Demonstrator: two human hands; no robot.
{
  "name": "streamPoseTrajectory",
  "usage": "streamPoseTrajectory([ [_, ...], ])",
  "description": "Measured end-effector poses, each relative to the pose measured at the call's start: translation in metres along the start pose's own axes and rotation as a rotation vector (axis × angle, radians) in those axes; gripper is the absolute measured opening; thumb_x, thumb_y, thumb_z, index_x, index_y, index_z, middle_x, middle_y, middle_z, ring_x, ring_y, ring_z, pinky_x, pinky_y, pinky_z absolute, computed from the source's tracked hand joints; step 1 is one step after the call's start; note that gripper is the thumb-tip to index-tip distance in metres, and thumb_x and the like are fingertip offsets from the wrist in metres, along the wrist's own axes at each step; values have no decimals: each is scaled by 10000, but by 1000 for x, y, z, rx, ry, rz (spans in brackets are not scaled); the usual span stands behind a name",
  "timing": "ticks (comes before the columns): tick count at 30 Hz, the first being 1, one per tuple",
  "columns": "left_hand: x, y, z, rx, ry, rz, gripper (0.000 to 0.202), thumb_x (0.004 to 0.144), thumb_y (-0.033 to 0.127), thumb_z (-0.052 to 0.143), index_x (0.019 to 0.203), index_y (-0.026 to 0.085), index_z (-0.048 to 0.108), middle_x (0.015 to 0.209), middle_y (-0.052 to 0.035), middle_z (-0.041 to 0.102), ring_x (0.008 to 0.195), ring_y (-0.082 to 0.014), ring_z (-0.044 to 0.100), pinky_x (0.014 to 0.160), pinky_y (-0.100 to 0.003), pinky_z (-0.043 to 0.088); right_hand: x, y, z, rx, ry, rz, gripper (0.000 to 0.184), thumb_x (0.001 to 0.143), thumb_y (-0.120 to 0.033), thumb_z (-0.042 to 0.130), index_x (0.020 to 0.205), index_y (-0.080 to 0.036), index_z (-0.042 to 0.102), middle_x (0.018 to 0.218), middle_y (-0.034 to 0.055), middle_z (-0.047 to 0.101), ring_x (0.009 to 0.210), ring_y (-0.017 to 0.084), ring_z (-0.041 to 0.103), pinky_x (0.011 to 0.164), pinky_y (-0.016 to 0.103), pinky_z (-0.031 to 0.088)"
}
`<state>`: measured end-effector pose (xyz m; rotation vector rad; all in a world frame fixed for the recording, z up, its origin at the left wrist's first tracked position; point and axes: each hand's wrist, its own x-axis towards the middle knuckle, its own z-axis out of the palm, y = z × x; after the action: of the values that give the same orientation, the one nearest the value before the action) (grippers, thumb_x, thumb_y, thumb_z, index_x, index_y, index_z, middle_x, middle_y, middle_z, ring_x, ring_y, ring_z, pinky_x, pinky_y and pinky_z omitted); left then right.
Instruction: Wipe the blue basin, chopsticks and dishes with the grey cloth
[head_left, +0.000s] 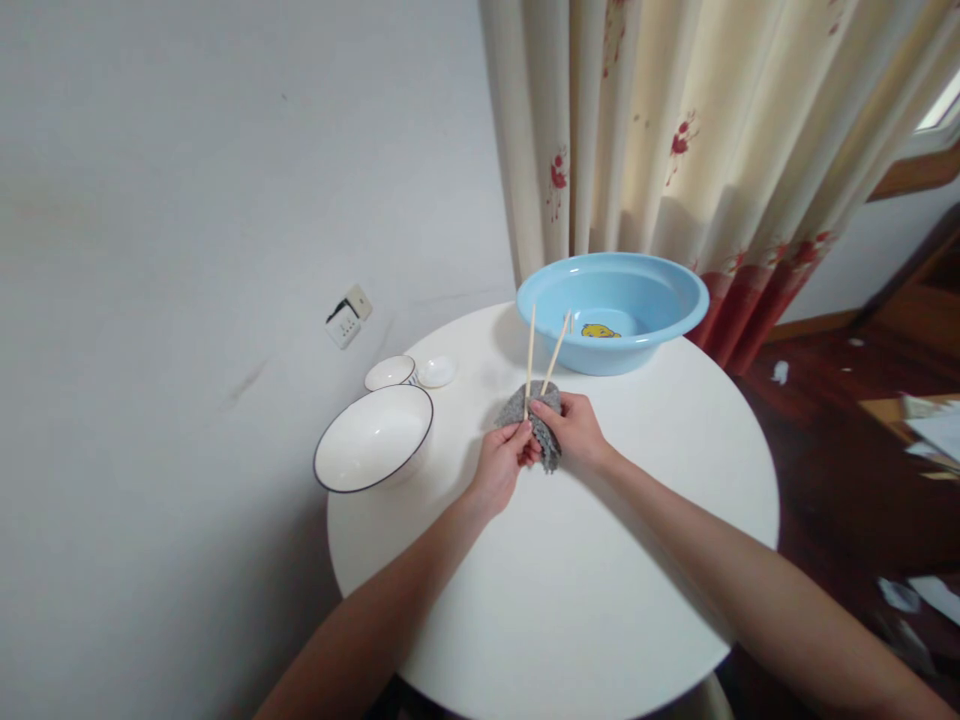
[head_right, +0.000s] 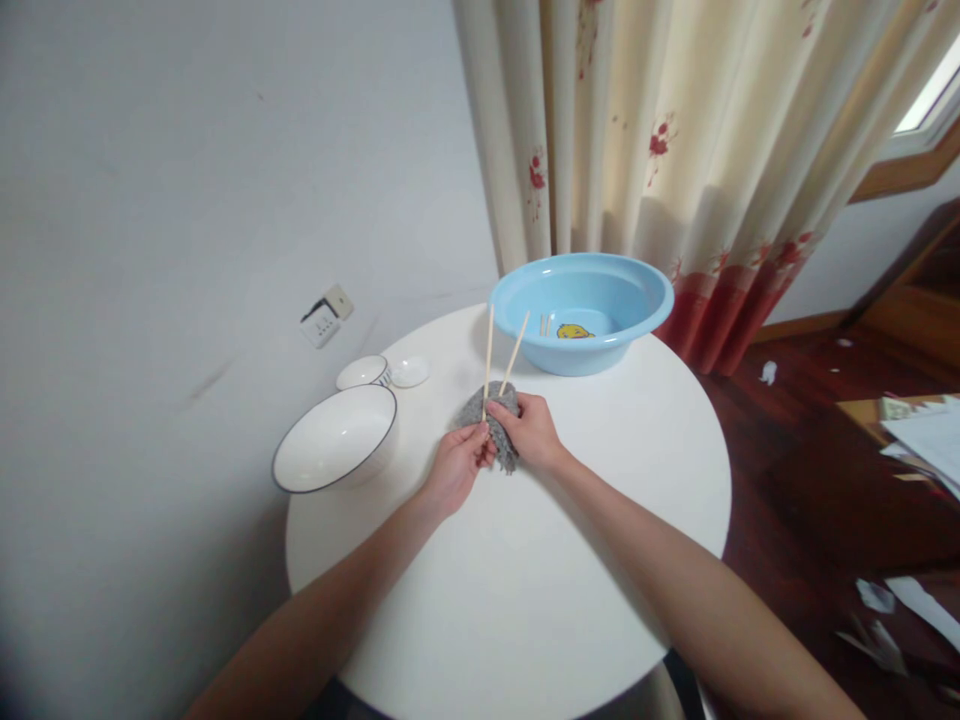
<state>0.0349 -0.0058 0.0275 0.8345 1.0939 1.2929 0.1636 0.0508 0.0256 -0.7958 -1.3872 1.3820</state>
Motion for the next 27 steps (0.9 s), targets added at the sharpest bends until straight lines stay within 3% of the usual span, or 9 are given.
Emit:
streamPoseTrajectory([
  [5,-3,2,0,2,-42,-10,348,728,442,784,735,114,668,599,-4,589,512,-74,499,513,-217,331,11,-1,-13,-110,143,-68,432,767,-557,702,708,-131,667,615,11,628,523,121,508,492,236,399],
  [19,-6,-3,-5,110,-190,-130,358,737,448,771,772,101,691,621,-18,600,527,-85,519,530,-237,327,34,-17,-57,141,556,-182,421,717,-530,760,798,-121,700,745,35,697,670,162,606,645,284,503],
  [27,-7,-1,-6,193,-213,-137,384,713,470,778,752,99,687,615,-18,608,516,-83,524,526,-228,346,38,-13,-63,260,575,-258,436,728,-527,765,866,-118,706,803,44,720,716,167,648,698,302,553],
])
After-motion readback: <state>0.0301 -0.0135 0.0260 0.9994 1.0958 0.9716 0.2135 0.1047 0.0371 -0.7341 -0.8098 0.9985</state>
